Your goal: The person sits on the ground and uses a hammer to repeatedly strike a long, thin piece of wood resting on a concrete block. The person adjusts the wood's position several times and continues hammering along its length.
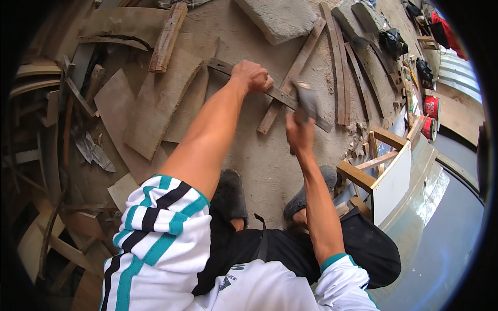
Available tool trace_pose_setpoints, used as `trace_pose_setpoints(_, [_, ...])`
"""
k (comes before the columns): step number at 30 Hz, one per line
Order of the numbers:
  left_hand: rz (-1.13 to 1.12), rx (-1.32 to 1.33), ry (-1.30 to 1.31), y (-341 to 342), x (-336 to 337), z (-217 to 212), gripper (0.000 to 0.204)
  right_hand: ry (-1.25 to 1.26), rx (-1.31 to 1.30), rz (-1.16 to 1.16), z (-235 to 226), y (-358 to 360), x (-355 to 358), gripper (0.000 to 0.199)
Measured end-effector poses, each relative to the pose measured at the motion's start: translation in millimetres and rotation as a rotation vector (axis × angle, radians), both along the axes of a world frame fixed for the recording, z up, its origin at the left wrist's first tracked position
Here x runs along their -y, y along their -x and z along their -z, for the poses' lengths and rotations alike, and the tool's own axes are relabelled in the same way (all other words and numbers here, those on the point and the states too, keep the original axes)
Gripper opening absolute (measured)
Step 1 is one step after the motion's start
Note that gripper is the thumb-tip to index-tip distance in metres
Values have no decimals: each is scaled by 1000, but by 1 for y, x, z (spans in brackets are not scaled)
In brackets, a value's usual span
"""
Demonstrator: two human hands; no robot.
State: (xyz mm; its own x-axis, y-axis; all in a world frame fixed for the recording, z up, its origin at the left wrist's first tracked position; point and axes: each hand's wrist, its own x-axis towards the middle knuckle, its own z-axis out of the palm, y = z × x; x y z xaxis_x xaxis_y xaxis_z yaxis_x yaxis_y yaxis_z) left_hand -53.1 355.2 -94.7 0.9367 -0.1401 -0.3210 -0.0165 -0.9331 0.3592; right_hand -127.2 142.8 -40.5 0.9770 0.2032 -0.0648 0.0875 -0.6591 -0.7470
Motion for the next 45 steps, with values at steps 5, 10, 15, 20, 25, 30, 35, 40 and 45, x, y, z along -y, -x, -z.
trace_pose_setpoints(5, [23,-62,-42,0,-2,-1,44,-7,-480,90,-13,-17,10,26])
trace_pose_setpoints(10, [-29,6,9,4,1,-2,44,69,-611,75,7,-6,8,28])
trace_pose_setpoints(15, [19,26,-24,0,1,5,43,13,-411,30,10,-3,12,29])
trace_pose_setpoints(20, [0,41,-22,4,1,8,44,8,-511,76,-5,-5,6,29])
trace_pose_setpoints(25, [17,55,-6,5,6,0,44,42,-536,99,0,-4,18,28])
trace_pose_setpoints(30, [41,90,-45,5,1,6,46,34,-496,64,-4,-10,31,25])
trace_pose_setpoints(35, [143,59,-110,-3,3,9,58,360,-362,42,-10,-59,64,23])
trace_pose_setpoints(40, [183,23,-16,-13,22,-7,72,657,-291,28,-36,-123,107,31])
trace_pose_setpoints(45, [305,-150,-145,-6,44,-23,78,844,-172,-52,-41,-161,150,32])
